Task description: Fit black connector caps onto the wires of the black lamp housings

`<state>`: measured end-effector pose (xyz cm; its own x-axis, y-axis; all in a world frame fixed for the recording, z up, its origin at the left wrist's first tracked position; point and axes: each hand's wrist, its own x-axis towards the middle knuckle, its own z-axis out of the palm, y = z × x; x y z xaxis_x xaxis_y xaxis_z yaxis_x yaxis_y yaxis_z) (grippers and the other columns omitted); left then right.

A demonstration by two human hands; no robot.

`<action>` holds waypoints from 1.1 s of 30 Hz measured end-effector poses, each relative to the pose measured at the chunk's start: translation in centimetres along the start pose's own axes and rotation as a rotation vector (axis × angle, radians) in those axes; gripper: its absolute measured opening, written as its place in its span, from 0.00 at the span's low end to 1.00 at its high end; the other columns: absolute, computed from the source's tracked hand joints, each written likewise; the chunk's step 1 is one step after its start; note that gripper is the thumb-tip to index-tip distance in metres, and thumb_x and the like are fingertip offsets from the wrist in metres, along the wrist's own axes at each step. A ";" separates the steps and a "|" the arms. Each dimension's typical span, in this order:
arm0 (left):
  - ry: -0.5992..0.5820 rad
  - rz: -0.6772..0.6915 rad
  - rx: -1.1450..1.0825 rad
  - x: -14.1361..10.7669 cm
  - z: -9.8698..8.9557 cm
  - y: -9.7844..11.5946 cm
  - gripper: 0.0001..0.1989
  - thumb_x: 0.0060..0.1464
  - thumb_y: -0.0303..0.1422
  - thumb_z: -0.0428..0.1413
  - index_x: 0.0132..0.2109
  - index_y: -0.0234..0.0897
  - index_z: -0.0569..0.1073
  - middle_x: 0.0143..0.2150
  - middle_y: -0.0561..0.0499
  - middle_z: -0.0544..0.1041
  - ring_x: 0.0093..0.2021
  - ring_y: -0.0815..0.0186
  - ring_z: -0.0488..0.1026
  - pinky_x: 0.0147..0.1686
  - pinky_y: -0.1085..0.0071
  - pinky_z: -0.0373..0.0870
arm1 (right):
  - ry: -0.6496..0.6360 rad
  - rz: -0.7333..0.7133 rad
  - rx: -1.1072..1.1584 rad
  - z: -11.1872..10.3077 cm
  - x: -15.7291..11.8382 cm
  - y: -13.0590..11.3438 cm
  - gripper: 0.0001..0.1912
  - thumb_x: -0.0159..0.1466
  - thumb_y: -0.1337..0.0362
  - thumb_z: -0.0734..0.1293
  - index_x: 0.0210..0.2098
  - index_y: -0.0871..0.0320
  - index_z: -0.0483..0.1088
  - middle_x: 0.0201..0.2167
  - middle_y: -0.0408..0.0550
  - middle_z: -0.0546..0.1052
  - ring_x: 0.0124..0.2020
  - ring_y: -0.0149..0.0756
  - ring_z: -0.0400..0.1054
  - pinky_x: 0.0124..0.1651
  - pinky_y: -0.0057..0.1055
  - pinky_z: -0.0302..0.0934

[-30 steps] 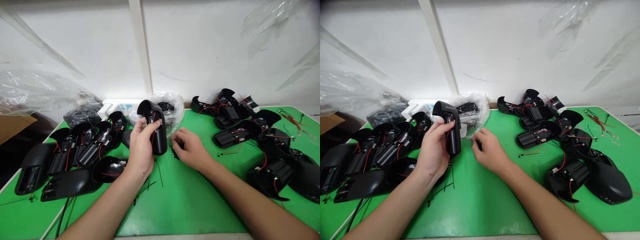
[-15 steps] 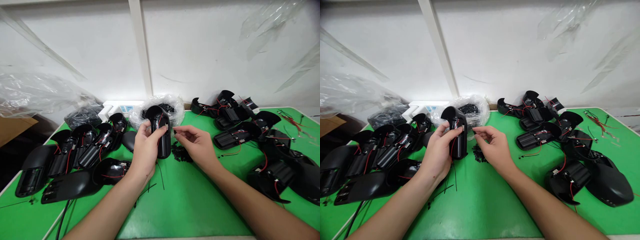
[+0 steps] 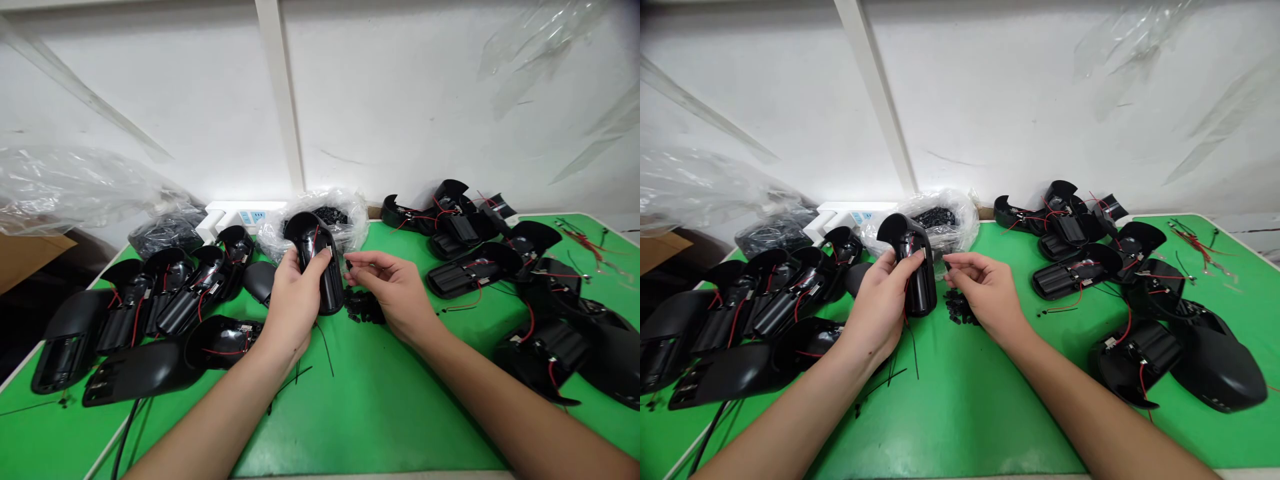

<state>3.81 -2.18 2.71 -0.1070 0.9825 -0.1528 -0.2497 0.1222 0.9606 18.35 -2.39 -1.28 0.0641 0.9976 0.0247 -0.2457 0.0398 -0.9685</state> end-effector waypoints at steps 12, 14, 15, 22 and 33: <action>-0.042 0.049 -0.026 -0.1 0.2 -0.3 0.19 0.56 0.42 0.65 0.51 0.41 0.71 0.40 0.52 0.79 0.36 0.67 0.77 0.37 0.71 0.74 | -0.020 0.021 0.030 0.0 0.2 0.3 0.18 0.53 0.64 0.78 0.43 0.57 0.78 0.31 0.42 0.80 0.31 0.31 0.74 0.39 0.33 0.71; -0.049 0.042 -0.016 -0.1 0.1 -0.4 0.20 0.55 0.42 0.65 0.50 0.41 0.71 0.40 0.52 0.79 0.37 0.66 0.78 0.39 0.69 0.76 | -0.024 0.023 0.058 0.0 0.2 0.4 0.21 0.53 0.63 0.79 0.45 0.56 0.74 0.31 0.41 0.79 0.31 0.32 0.75 0.40 0.33 0.72; -0.041 0.053 -0.003 -0.1 0.1 -0.5 0.19 0.55 0.42 0.65 0.50 0.41 0.71 0.40 0.52 0.79 0.38 0.66 0.78 0.40 0.69 0.76 | -0.032 0.023 0.061 0.0 0.3 0.4 0.21 0.53 0.63 0.79 0.45 0.56 0.73 0.31 0.41 0.79 0.31 0.32 0.75 0.40 0.33 0.72; -0.007 0.096 0.062 0.2 -0.3 -0.6 0.20 0.55 0.44 0.65 0.50 0.41 0.72 0.41 0.51 0.79 0.38 0.67 0.77 0.41 0.70 0.74 | -0.058 0.013 0.014 0.1 0.2 0.2 0.21 0.54 0.64 0.77 0.45 0.56 0.72 0.31 0.42 0.79 0.31 0.32 0.75 0.39 0.33 0.72; -0.049 0.086 0.117 0.2 -0.3 -1.0 0.18 0.57 0.42 0.64 0.50 0.42 0.71 0.42 0.52 0.78 0.38 0.68 0.76 0.40 0.71 0.71 | -0.003 0.062 0.119 0.0 0.3 0.2 0.25 0.52 0.64 0.79 0.48 0.57 0.73 0.33 0.43 0.80 0.31 0.31 0.74 0.41 0.32 0.70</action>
<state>3.72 -2.15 1.69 -0.0749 0.9954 -0.0598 -0.1274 0.0499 0.9906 18.31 -2.08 -1.45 0.0426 0.9985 -0.0335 -0.3626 -0.0157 -0.9318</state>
